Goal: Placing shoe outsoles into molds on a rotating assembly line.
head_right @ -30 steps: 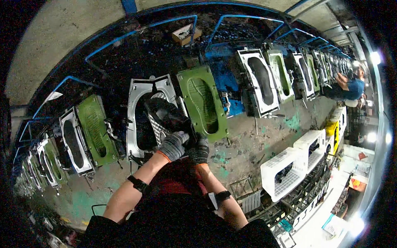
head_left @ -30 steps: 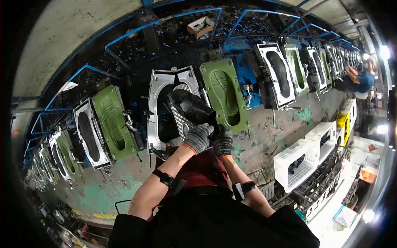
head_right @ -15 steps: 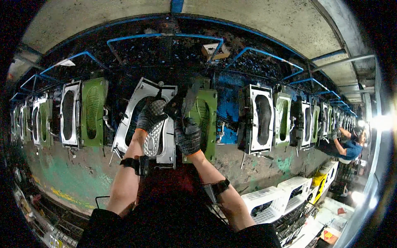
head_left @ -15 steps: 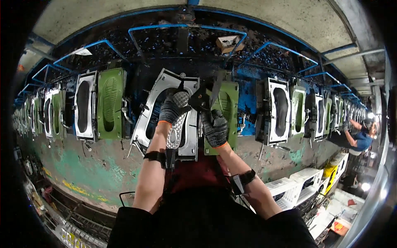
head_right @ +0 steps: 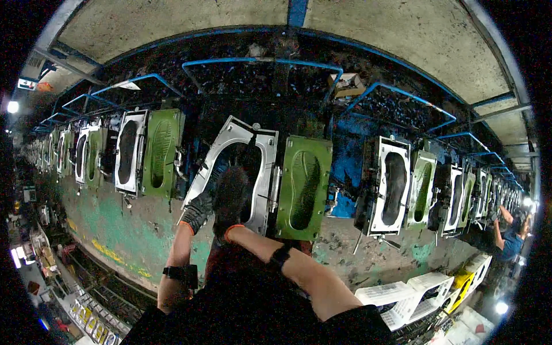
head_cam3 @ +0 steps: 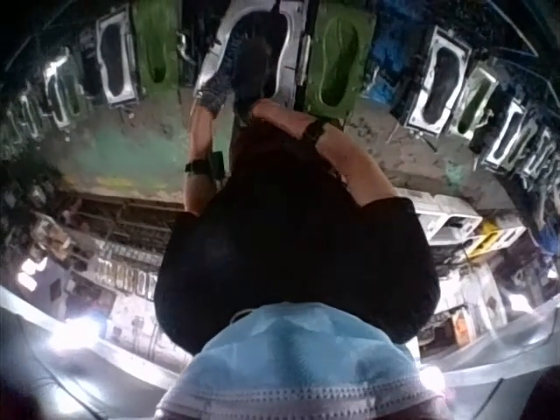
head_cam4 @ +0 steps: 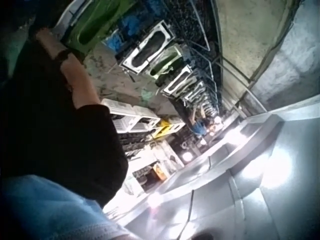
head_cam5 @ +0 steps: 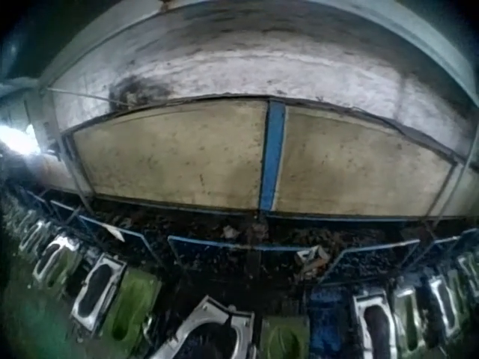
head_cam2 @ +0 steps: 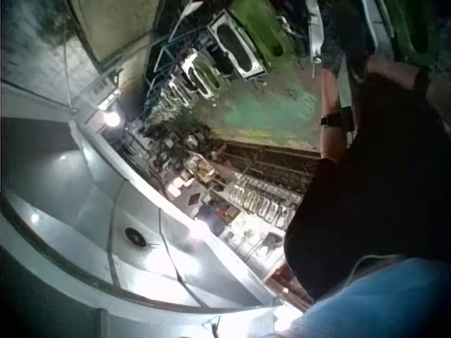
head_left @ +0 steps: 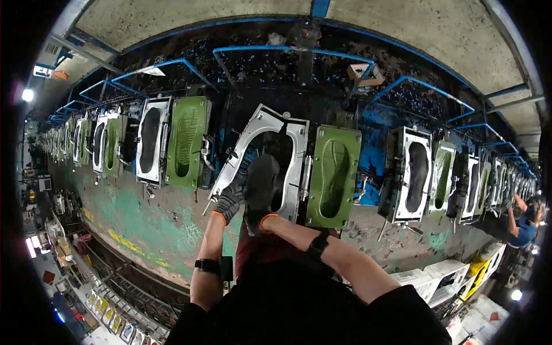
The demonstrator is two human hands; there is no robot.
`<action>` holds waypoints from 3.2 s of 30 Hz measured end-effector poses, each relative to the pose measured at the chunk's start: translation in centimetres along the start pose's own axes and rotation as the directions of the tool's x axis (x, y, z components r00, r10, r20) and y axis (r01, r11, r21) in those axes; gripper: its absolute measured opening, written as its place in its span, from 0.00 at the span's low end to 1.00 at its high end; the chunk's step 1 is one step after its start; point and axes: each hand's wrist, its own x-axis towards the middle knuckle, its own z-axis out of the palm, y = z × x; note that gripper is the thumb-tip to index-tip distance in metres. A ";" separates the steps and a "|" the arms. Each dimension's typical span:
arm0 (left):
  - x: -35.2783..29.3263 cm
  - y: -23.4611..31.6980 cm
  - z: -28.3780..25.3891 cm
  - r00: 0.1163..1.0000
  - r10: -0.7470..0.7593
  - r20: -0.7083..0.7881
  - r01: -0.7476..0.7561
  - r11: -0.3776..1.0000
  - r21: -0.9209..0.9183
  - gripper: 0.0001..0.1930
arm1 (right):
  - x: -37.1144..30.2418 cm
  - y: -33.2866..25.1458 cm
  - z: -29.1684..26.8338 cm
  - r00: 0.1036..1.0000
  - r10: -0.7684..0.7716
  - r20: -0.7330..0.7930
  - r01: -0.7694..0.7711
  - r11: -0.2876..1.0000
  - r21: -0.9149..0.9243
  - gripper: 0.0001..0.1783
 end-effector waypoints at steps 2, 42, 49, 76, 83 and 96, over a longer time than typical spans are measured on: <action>-0.9 -3.3 2.9 0.902 -0.304 -0.305 -0.003 0.702 -0.712 0.22 | -0.6 3.8 -9.7 0.708 -0.634 -0.311 0.704 0.600 0.379 0.19; 6.3 15.0 7.3 0.973 -0.189 -0.136 0.226 0.904 0.362 0.28 | 15.2 15.5 -6.2 0.782 -0.305 -0.543 0.452 0.878 0.158 0.12; -2.7 5.3 -4.9 0.768 -0.538 0.348 0.108 0.644 0.757 0.56 | 11.5 12.8 -10.8 0.694 -0.459 -0.554 0.622 0.771 0.140 0.12; 11.1 17.3 2.3 0.949 0.316 0.001 -0.152 0.451 0.879 0.58 | -11.9 5.0 -7.5 0.975 0.079 -0.210 0.112 0.639 0.761 0.54; 12.7 17.2 4.4 0.895 0.432 -0.110 -0.113 0.459 0.881 0.52 | -12.7 6.8 -6.6 0.972 0.045 -0.233 0.165 0.577 0.800 0.56; 16.1 15.0 1.9 0.901 0.354 -0.249 -0.128 0.767 0.628 0.38 | -13.3 9.0 -7.6 0.968 -0.056 -0.243 0.237 0.518 0.822 0.62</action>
